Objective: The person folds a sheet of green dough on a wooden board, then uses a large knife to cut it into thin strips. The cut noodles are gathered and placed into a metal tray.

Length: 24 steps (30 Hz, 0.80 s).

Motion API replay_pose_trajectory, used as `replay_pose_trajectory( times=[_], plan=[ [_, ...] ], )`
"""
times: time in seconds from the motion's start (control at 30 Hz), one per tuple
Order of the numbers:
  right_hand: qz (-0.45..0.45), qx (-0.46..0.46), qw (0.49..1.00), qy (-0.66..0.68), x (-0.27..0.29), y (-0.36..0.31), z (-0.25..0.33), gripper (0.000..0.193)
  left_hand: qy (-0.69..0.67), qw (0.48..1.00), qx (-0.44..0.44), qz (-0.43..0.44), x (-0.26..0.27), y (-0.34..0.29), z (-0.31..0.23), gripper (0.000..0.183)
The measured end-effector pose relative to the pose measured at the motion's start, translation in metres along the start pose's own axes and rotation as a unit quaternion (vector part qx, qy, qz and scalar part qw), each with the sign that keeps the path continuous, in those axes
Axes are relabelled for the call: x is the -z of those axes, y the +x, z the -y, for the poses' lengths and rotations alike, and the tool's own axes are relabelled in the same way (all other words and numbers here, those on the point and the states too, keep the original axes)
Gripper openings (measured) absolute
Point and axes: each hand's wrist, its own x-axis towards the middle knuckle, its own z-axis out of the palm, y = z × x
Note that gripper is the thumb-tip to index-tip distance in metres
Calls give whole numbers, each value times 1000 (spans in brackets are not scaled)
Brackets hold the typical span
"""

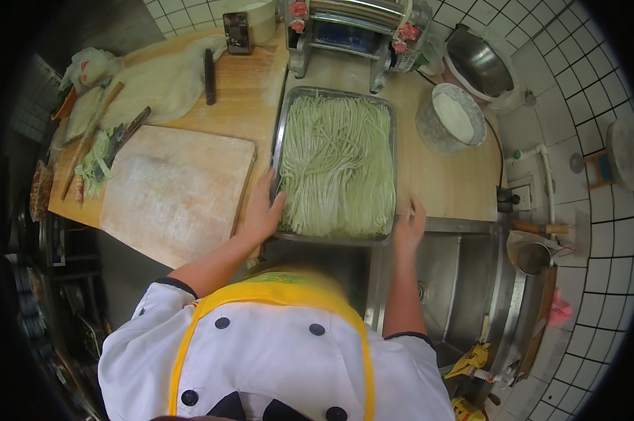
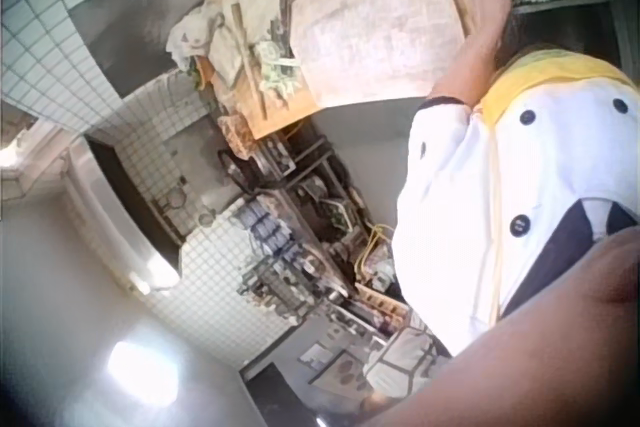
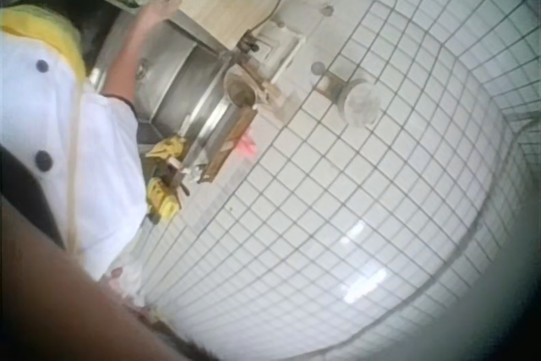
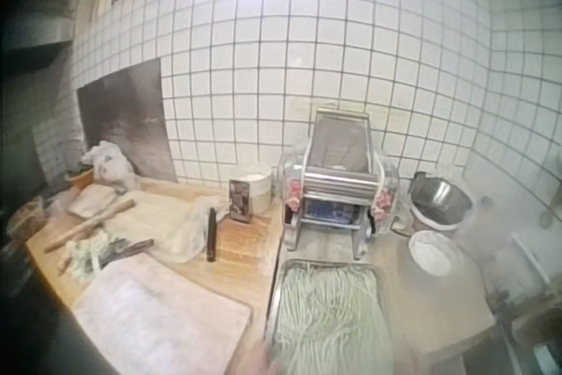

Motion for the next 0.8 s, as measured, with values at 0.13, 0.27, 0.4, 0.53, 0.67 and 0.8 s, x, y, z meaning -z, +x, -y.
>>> replay_pose_trajectory(
  times=[0.13, 0.27, 0.4, 0.53, 0.67, 0.8],
  plan=[
    [88, 122, 975, -162, -28, 26, 33, 44, 2, 997, -66, 40, -9, 40, -7, 62],
    [94, 66, 978, -175, -25, 44, 14, 50, -95, 993, 69, -11, -14, 33, -7, 65],
    [176, -149, 968, -94, -8, 65, -36, 40, -61, 987, 148, -12, -13, 13, 3, 56],
    [200, -173, 964, -1, -20, 82, -68, 36, -72, 973, 221, -6, -17, 14, 15, 49],
    [180, -245, 943, 132, -35, 86, -55, 34, -121, 968, 220, -9, -14, 12, 10, 39],
    [134, -315, 905, 251, -25, 67, -17, 36, -117, 964, 237, 21, 9, -7, -11, 33]
  ],
)
